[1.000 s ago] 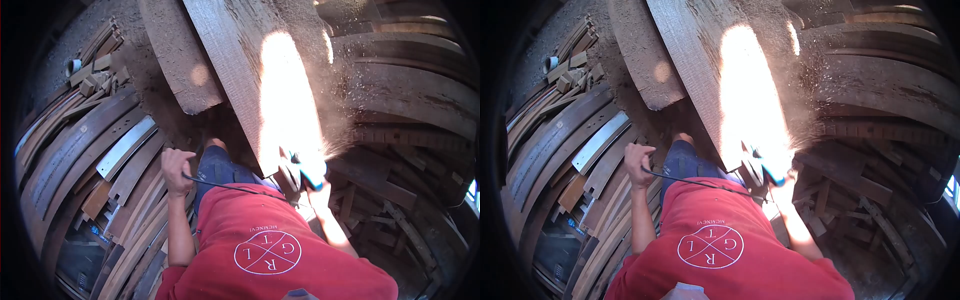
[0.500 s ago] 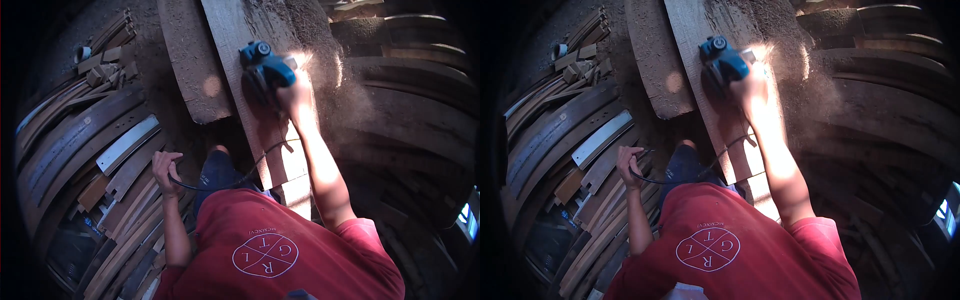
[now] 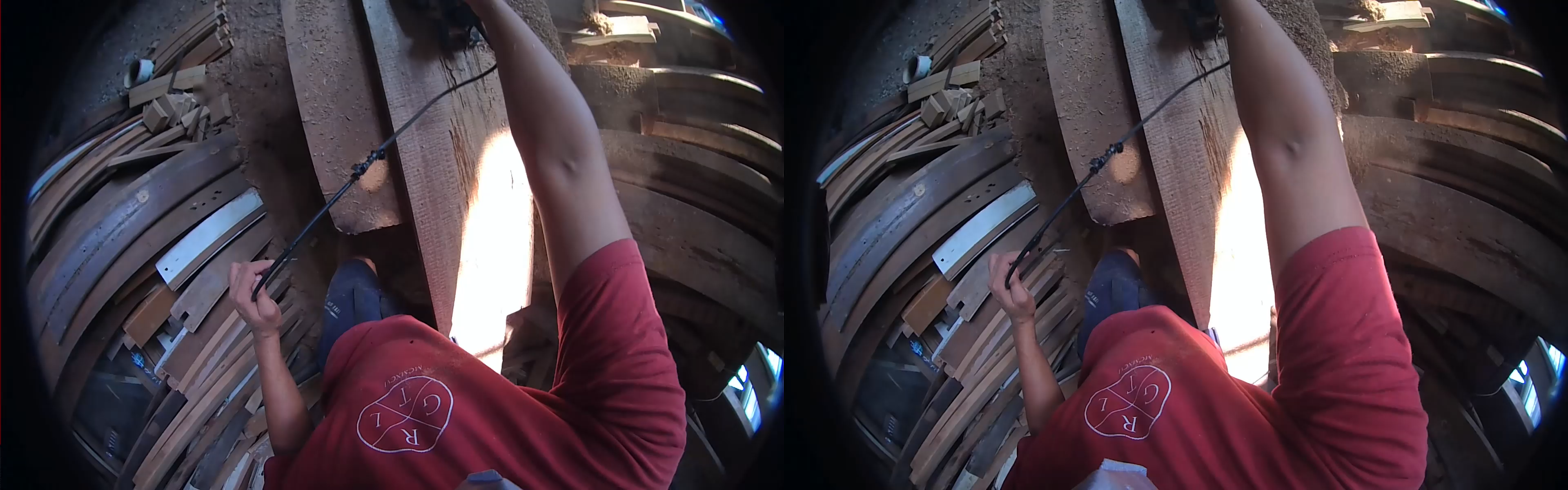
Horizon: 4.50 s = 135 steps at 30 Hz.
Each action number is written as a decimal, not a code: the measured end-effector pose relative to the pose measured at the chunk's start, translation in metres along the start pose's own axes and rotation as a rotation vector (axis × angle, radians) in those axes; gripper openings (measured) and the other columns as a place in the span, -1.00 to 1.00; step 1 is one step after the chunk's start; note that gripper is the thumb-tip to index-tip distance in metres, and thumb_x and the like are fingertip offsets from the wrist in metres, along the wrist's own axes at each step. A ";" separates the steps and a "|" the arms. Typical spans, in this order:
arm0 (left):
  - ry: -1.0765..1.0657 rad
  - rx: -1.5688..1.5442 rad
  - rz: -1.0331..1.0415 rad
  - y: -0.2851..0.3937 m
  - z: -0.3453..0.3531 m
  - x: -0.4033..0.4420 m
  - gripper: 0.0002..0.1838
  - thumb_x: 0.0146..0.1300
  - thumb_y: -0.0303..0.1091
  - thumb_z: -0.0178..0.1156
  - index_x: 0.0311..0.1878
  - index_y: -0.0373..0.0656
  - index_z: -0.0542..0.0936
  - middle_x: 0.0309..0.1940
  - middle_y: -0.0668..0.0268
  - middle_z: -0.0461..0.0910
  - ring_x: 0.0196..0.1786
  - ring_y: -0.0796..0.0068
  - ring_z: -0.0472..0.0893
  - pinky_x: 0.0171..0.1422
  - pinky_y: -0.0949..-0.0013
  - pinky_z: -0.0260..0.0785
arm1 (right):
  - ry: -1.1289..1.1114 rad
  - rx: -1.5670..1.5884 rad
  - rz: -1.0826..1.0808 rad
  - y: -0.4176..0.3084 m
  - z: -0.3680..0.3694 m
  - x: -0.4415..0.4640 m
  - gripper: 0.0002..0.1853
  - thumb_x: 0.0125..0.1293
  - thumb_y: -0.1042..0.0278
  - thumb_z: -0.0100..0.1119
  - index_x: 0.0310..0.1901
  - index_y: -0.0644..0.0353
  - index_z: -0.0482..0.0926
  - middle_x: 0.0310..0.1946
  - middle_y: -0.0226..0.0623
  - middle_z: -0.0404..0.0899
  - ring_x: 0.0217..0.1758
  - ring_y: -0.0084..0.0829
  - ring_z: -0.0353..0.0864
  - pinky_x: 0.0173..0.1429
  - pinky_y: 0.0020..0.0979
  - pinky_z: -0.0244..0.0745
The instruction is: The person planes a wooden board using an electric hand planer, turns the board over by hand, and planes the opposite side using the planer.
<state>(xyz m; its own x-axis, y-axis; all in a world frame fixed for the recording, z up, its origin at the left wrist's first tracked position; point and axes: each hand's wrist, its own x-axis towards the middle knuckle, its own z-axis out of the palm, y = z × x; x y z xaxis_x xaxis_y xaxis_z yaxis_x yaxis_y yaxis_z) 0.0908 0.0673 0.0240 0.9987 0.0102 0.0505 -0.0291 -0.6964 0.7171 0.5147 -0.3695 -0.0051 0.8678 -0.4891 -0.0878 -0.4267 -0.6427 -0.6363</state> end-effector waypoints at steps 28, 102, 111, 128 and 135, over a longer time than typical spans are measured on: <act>-0.367 -0.020 0.288 0.045 0.045 -0.048 -0.71 0.22 -0.35 0.05 -0.23 -0.22 0.75 -0.41 0.13 0.57 -0.26 0.09 0.49 -0.03 0.10 0.32 | -0.103 0.034 0.316 0.224 -0.173 -0.430 -0.58 0.16 0.42 0.33 0.10 0.19 0.76 -0.05 0.18 0.77 0.11 0.14 0.80 0.21 -0.10 0.65; -0.318 -0.036 0.313 0.062 0.048 -0.022 -0.80 0.22 -0.40 0.14 -0.25 -0.14 0.75 -0.41 0.20 0.64 -0.28 0.11 0.50 -0.07 0.10 0.30 | -0.103 0.176 0.173 0.266 -0.219 -0.411 -0.52 0.20 0.57 0.35 0.21 0.25 0.75 -0.07 0.01 0.84 0.02 -0.29 0.86 0.15 -0.32 0.64; -0.715 -0.107 0.508 0.102 0.104 -0.083 -0.88 0.11 -0.43 0.22 -0.29 -0.10 0.70 -0.45 0.27 0.61 -0.30 0.17 0.52 -0.11 0.10 0.32 | -0.134 0.206 0.515 0.360 -0.292 -0.635 -0.28 0.27 0.69 0.41 0.50 0.25 0.54 0.27 0.00 0.75 0.32 -0.46 0.71 0.42 -0.38 0.53; -0.351 -0.112 0.117 0.039 0.063 0.011 -0.77 0.21 -0.36 0.13 -0.24 -0.20 0.75 -0.43 0.14 0.62 -0.27 0.07 0.49 -0.07 0.11 0.26 | -0.027 -0.017 -0.038 0.164 -0.099 -0.047 -0.64 0.14 0.30 0.42 -0.16 0.49 0.78 -0.34 0.20 0.79 -0.18 -0.08 0.89 -0.05 -0.16 0.74; -0.293 -0.098 0.030 0.038 0.056 0.038 -0.77 0.13 -0.45 0.14 -0.23 -0.22 0.76 -0.40 0.14 0.65 -0.27 0.07 0.49 -0.05 0.12 0.27 | -0.031 0.010 -0.066 0.078 -0.024 0.155 -0.78 0.21 0.29 0.40 -0.42 0.30 0.79 -0.54 -0.11 0.74 -0.51 -0.27 0.77 -0.46 -0.20 0.58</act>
<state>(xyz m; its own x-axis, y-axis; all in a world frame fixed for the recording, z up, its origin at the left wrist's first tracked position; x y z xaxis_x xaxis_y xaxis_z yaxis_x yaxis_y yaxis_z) 0.1304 0.0010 0.0137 0.9666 -0.2268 -0.1197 -0.0488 -0.6208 0.7825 0.6096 -0.5098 -0.0504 0.9016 -0.4271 -0.0687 -0.3654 -0.6669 -0.6494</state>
